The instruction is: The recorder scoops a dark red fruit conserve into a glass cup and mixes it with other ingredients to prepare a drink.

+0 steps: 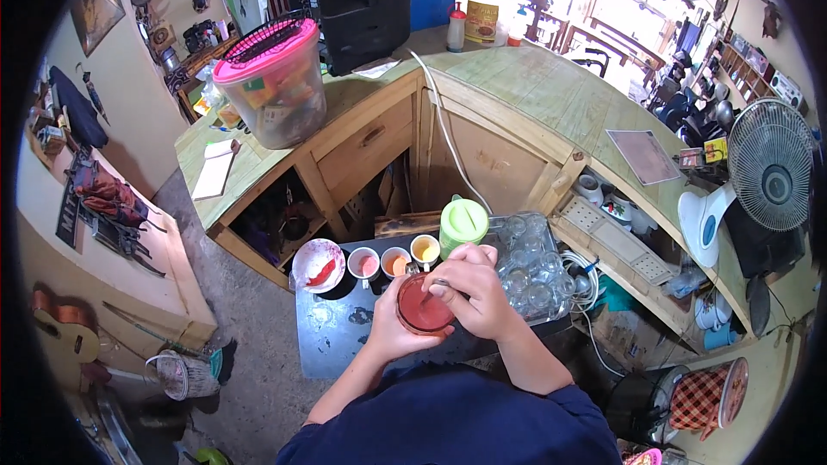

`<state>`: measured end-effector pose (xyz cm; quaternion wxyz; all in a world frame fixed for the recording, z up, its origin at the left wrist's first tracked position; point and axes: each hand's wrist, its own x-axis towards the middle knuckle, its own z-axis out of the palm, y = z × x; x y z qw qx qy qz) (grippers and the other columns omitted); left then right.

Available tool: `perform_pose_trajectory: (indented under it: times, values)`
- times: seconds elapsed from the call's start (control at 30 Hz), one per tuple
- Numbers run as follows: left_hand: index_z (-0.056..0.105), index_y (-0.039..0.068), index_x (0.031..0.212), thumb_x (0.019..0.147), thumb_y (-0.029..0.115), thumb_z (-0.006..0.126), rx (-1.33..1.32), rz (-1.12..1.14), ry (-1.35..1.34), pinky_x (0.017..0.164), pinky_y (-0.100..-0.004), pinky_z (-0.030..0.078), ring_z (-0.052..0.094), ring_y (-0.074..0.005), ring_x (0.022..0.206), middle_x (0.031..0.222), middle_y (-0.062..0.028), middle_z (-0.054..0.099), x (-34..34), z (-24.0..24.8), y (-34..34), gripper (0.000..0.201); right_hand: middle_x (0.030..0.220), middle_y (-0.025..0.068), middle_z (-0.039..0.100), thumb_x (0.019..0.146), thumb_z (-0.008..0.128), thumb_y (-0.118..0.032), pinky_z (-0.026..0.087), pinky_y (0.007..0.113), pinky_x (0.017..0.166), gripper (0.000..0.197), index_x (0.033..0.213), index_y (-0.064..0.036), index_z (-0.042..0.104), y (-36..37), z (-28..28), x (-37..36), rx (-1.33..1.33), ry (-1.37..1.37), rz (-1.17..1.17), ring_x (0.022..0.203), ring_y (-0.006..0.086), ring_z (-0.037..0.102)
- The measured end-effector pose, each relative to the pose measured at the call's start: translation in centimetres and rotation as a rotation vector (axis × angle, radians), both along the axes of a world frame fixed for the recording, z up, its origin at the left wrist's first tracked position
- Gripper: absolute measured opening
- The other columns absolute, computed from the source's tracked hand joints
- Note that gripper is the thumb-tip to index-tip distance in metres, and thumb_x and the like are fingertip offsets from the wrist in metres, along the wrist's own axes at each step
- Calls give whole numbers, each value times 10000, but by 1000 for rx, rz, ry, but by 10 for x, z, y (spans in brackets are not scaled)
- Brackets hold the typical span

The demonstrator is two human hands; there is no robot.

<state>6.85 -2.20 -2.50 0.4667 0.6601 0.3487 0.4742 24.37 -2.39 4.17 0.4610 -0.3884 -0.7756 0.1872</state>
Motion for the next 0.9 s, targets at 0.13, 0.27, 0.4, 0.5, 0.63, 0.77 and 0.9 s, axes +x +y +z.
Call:
perform_pose_trajectory:
  times: [0.13,0.27,0.4,0.5,0.63,0.77,0.9]
  values:
    - [554,18,1159,506,309,920,5,2,22,875,-337,512,662,-223,968,1059,-115,655,0,0,-1,803,844,1,672,857,662,-231,279,382,842,141,890,-104,714,-1,-3,2,69,-107,-74,879,186,538]
    - [551,21,1161,508,315,919,5,-11,36,877,-339,512,662,-226,972,1063,-117,657,1,-1,-1,806,823,8,660,854,667,-234,279,377,836,143,887,-102,713,-2,1,1,-7,11,7,872,186,534]
    - [548,21,1164,505,313,918,16,4,44,883,-341,514,666,-230,972,1070,-121,660,0,-2,0,811,819,4,658,854,669,-235,279,375,829,145,887,-101,712,-2,0,1,183,-102,-126,856,187,532]
    - [546,20,1163,505,313,918,-6,-6,19,885,-341,514,668,-228,972,1069,-124,662,-1,-4,0,811,853,-3,679,856,665,-236,282,383,838,145,888,-102,712,-5,2,0,22,-123,-66,863,187,536]
    - [540,21,1169,505,310,921,34,1,31,886,-344,515,668,-227,975,1068,-125,664,0,0,0,818,860,-6,677,860,663,-242,284,388,843,148,883,-103,710,-1,-4,-1,76,-30,-85,877,189,542]
    - [536,22,1174,509,312,922,38,-4,49,889,-347,515,666,-227,979,1075,-125,662,-3,-1,0,822,856,-3,672,861,664,-245,286,393,854,152,892,-105,714,-2,0,-1,0,-80,-30,890,191,548]
    - [533,20,1178,513,305,922,23,-9,40,898,-345,511,661,-222,989,1084,-128,660,-2,-1,-2,821,846,1,668,869,649,-240,289,377,873,141,870,-116,715,-3,1,-3,-3,18,-41,902,195,547]
